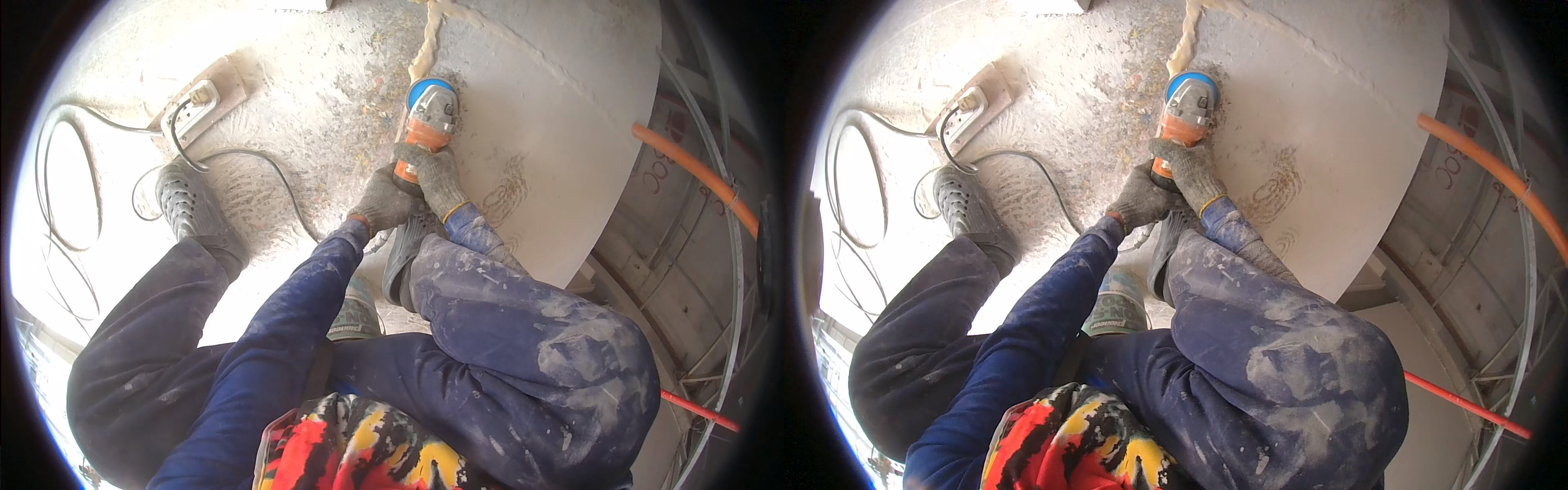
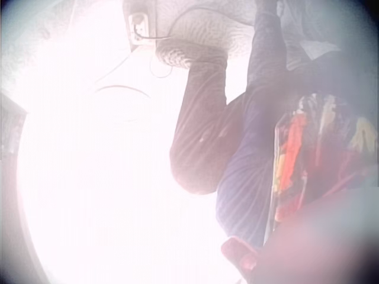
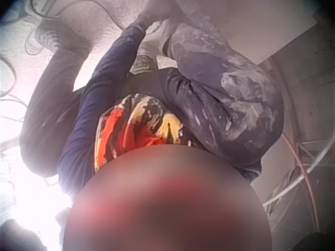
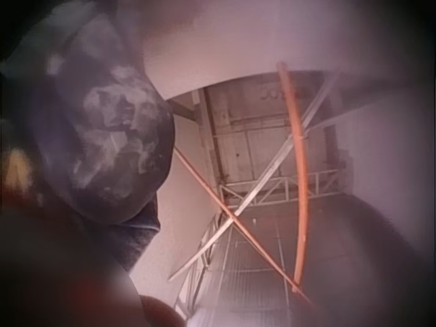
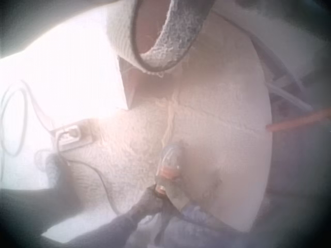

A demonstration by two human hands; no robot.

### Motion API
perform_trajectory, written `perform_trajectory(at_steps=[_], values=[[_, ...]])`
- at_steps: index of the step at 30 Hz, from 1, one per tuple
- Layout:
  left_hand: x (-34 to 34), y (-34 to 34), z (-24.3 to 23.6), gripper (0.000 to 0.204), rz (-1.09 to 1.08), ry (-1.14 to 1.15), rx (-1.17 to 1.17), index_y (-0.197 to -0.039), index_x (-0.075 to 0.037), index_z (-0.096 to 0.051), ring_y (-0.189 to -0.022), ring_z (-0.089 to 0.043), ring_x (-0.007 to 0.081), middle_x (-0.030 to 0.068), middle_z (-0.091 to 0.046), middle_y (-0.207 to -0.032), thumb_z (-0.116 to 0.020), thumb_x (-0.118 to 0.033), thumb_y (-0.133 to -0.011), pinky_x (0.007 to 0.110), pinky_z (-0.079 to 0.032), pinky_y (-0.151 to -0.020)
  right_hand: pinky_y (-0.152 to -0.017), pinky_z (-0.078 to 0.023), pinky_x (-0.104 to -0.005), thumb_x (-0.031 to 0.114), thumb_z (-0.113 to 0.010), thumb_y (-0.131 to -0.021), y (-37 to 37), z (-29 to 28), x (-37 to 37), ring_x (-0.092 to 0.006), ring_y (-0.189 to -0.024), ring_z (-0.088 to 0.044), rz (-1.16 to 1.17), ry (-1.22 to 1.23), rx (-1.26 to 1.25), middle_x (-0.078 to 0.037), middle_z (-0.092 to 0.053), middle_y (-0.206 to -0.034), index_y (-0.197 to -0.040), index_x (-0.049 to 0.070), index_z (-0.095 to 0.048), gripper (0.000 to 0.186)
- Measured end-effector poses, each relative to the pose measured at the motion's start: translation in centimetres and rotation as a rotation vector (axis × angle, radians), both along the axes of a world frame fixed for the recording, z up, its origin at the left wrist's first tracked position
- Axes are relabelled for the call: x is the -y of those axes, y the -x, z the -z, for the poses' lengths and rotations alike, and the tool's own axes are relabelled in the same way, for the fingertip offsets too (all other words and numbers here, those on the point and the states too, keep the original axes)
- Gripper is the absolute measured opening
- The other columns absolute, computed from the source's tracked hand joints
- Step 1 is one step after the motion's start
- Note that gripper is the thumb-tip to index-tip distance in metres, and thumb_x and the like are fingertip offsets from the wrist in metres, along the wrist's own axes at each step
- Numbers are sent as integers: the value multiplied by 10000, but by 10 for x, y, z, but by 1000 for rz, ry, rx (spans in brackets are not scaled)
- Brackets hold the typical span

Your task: The person sits on the floor and uses an angle grinder to grind a concrete surface, creating dust. The person maintains a steady grip on the tool and moves it along the surface to remove material.

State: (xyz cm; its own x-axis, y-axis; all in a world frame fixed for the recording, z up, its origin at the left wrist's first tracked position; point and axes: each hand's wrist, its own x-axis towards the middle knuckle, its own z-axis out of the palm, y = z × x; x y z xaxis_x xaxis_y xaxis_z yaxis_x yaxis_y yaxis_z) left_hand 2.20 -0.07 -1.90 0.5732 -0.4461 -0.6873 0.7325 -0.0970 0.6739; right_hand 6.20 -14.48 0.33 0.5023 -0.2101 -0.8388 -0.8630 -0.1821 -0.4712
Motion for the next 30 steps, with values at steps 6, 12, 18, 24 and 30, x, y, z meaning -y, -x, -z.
perform_trajectory(at_steps=[6, 12, 18, 24, 30], values=[[10, -3, -1, 490, 56, -124, 918, -1295, -50, -670, -886, -729, 170, 53, -780, -1102, -870, -90, -850, 346, -609, -822, -784, -590, -398, 466, -865, -842, 11, 7, -8, -224, -884, -714, -217, 34, 180, -117, -743, -1027, -1150, -13, -730, 586], [6, -9, -24, 368, -126, 118, -66, -1158, -54, -663, -613, -648, 106, 18, -736, -895, -851, -42, -842, 308, -523, -508, -784, -589, -400, 467, -854, -859, 1, -16, -1, -227, -898, -715, -135, 157, 62, -115, -745, -1027, -1137, -13, -735, 568], [4, -11, -23, 346, -30, 59, 171, -1141, -50, -687, -639, -653, 106, 1, -728, -872, -854, -109, -843, 312, -545, -566, -797, -594, -416, 526, -846, -834, 7, 3, -4, -236, -891, -713, -69, 36, 51, -127, -747, -1122, -1233, -39, -682, 711], [4, -9, -22, 445, -86, 22, -18, -1202, -33, -704, -850, -696, 102, 10, -768, -1018, -897, -110, -809, 319, -594, -748, -756, -578, -404, 438, -862, -833, 2, -4, -1, -209, -822, -686, 29, -11, 56, -93, -723, -1012, -1106, -17, -700, 555], [4, -11, -10, 548, -33, 31, 37, -1282, -21, -681, -1010, -714, 122, 44, -776, -1179, -919, -98, -794, 331, -601, -926, -746, -572, -408, 367, -878, -816, 2, -15, -6, -208, -787, -684, 163, -58, 93, -78, -724, -942, -1058, -5, -717, 472]])
